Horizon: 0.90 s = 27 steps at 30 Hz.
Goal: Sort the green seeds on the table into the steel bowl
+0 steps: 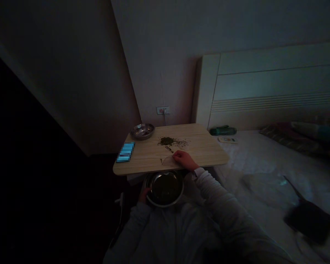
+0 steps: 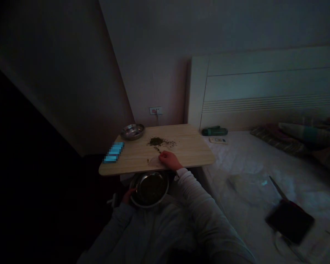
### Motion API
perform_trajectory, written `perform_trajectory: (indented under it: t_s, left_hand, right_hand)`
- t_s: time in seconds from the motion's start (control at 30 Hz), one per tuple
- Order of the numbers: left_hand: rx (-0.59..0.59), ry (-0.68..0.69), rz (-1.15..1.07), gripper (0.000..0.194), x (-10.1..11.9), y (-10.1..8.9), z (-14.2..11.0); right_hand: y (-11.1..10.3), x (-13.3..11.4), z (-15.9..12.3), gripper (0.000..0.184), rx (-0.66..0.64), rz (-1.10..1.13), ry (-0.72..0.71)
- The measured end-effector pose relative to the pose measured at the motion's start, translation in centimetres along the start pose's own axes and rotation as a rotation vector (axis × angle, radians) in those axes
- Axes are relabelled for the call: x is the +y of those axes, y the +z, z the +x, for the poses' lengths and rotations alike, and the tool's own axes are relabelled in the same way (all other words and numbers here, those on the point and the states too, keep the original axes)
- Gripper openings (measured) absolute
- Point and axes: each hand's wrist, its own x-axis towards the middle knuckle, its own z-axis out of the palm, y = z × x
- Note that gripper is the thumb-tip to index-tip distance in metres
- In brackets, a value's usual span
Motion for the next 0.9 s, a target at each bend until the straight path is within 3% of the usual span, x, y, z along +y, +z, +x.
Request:
perform_trajectory:
  t_s: [0.13,0.33,0.6,0.9]
  left_hand:
    - [0.088,-0.014,0.057,0.023,0.8,1.0,-1.1]
    - [0.113,-0.057,0.062,0.026,1.3,1.7,-2.0]
    - [0.035,-0.045,0.032,0.019,0.5,0.6,-1.1]
    - [0.066,-0.092,0.025,0.015,0.1,0.4,-0.3]
  right_hand:
    - [0.1,-0.1,-0.1,0.013,0.021,-0.055,-0.005]
    - [0.3,0.0,0.0,0.014,0.038,-0.074,-0.024]
    - [0.6,0.9,0.5,0.023,-0.014,-0.084,-0.119]
    - [0.4,0.7,0.6,0.023,-0.034,0.005,-0.125]
